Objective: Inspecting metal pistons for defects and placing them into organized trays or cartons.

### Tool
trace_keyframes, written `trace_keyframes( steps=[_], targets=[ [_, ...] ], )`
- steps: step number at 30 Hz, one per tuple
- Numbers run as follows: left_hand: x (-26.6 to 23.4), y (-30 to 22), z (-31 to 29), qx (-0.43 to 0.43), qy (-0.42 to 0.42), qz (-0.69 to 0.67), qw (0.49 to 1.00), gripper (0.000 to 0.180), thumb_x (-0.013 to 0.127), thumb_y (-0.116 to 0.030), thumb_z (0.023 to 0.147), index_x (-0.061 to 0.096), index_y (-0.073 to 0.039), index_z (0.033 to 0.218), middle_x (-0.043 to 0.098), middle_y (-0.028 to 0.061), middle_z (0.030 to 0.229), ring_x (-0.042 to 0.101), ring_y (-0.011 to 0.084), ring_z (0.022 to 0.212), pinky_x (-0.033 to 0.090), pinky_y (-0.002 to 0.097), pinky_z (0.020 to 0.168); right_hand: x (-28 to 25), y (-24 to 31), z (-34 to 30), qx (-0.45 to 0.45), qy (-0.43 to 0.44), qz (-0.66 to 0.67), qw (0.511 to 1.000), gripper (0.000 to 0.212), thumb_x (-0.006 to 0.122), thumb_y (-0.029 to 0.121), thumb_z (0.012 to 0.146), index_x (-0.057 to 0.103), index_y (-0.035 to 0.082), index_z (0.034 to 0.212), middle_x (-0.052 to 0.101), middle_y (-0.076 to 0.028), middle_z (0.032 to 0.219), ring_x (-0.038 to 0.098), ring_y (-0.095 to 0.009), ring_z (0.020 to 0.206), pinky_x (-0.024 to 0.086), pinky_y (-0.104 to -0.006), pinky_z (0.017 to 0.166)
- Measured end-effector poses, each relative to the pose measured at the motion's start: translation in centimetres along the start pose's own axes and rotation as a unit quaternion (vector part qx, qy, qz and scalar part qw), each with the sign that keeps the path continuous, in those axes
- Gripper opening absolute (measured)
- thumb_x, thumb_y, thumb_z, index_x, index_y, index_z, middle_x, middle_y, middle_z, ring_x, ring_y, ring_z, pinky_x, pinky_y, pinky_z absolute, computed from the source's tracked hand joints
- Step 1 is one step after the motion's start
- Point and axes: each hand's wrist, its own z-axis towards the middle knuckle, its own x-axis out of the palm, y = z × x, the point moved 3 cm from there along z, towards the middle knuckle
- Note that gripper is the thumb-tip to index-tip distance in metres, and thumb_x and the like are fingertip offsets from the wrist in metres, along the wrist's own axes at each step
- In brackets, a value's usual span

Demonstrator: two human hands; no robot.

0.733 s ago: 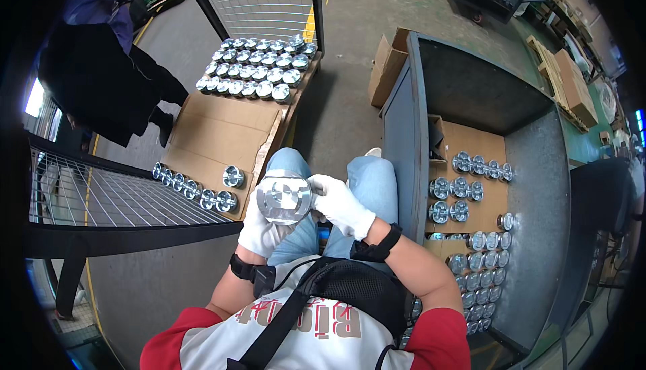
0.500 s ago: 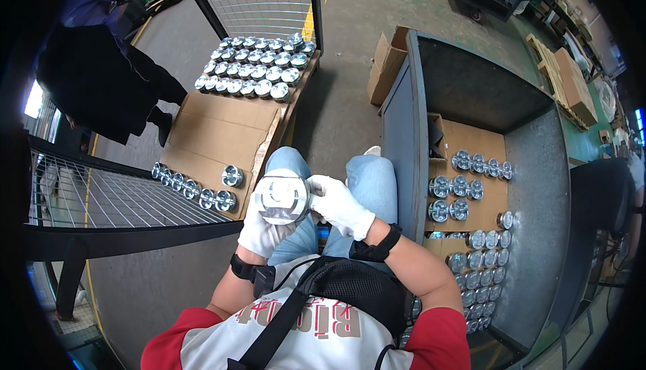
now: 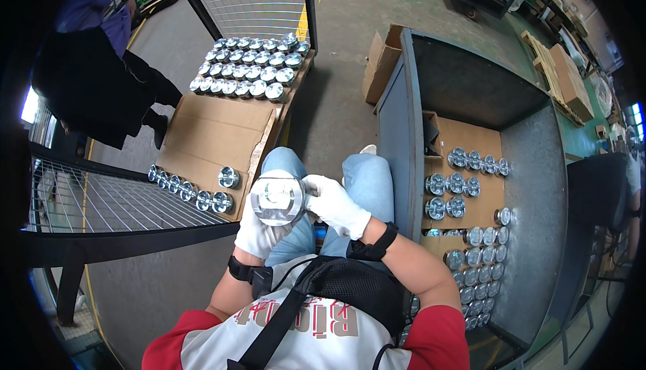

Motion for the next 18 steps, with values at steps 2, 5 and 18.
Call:
trace_keyframes(
  steps=[2, 5, 18],
  targets=[
    [-0.01, -0.03, -0.06, 0.002, -0.011, -0.003, 1.000, 0.038, 0.047, -0.032, 0.102, 0.061, -0.001, 0.117, 0.070, 0.0145, 0.108, 0.071, 0.0265, 0.094, 0.062, 0.0412, 0.083, 0.11, 0.09, 0.00, -0.003, -0.002, 0.003, 1.000, 0.021, 0.066, 0.023, 0.097, 0.063, 0.005, 0.108, 0.062, 0.002, 0.080, 0.052, -0.003, 0.061, 0.040, -0.0202, 0.052],
    [0.19, -0.08, -0.06, 0.004, -0.020, 0.000, 1.000, 0.038, 0.046, -0.032, 0.102, 0.061, -0.001, 0.117, 0.070, 0.0145, 0.108, 0.072, 0.0262, 0.094, 0.062, 0.0411, 0.083, -0.10, -0.14, 0.12, -0.016, 0.004, 0.009, 1.000, 0.022, 0.066, 0.024, 0.097, 0.063, 0.005, 0.108, 0.062, 0.003, 0.080, 0.052, -0.003, 0.060, 0.040, -0.0200, 0.052],
    [0.56, -0.44, -0.10, 0.034, -0.032, 0.060, 0.997, 0.038, 0.042, -0.032, 0.103, 0.061, -0.002, 0.117, 0.070, 0.0148, 0.108, 0.072, 0.0262, 0.093, 0.063, 0.0406, 0.080, 0.05, -0.14, 0.01, -0.011, 0.002, 0.021, 1.000, 0.023, 0.063, 0.022, 0.099, 0.061, 0.004, 0.112, 0.064, 0.001, 0.085, 0.052, -0.003, 0.062, 0.040, -0.0199, 0.052]
  ],
)
